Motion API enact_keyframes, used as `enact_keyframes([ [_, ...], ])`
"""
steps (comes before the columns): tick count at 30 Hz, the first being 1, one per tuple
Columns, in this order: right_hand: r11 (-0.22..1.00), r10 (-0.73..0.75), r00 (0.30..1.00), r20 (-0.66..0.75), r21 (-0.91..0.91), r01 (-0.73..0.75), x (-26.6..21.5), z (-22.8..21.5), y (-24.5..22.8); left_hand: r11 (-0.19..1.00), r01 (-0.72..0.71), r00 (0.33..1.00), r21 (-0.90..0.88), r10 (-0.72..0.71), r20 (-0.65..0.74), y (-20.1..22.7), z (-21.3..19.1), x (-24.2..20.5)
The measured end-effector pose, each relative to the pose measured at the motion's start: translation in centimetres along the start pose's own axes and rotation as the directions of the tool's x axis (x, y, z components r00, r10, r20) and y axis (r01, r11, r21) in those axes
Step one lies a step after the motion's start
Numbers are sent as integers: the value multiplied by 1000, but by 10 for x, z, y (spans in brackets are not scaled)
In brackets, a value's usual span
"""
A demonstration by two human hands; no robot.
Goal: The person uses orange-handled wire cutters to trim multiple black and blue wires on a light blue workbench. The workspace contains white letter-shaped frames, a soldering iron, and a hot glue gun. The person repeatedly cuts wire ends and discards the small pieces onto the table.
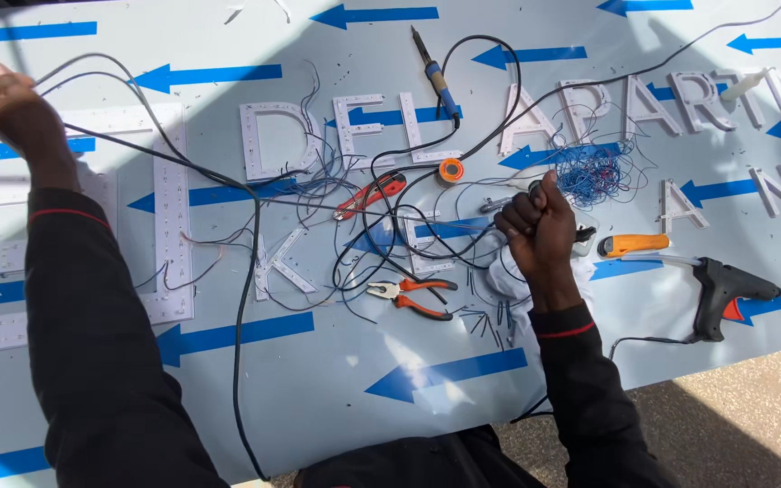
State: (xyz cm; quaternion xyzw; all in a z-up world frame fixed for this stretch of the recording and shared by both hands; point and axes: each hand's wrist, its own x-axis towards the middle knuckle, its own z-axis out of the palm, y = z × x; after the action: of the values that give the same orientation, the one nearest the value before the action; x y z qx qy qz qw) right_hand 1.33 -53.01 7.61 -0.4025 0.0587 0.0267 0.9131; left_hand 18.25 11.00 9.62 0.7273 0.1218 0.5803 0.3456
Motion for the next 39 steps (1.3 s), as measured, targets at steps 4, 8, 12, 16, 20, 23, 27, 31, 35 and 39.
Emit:
enact_keyframes([
  [4,998,64,997,33,7,-65,28,10,34,956,-125,706,267,-104,701,42,-14,-68],
  [8,996,83,996,32,29,-84,49,36,71,996,-85,601,2,49,798,132,-61,-169],
  [12,998,16,997,77,61,-21,60,68,62,989,-104,481,107,-44,875,170,-111,-270],
  [16,981,-173,963,205,122,150,70,88,25,958,-150,402,245,-167,900,134,-128,-313],
  [20,945,-319,918,236,159,287,82,84,-9,975,185,386,126,-190,903,155,-152,-285],
  [23,858,-441,851,287,-145,493,84,76,-13,803,582,261,129,-335,905,165,-156,-264],
  [27,-447,-452,765,458,-859,251,61,56,12,772,630,438,-80,-268,858,165,-156,-256],
  [31,-55,-99,840,533,-846,530,-9,139,68,784,582,495,-214,-133,858,180,-139,-246],
  [35,198,422,652,630,-766,611,-17,153,134,816,507,556,-276,-65,829,195,-136,-226],
  [39,707,290,535,794,-554,439,-12,141,146,670,711,523,-213,-303,796,191,-122,-222],
])
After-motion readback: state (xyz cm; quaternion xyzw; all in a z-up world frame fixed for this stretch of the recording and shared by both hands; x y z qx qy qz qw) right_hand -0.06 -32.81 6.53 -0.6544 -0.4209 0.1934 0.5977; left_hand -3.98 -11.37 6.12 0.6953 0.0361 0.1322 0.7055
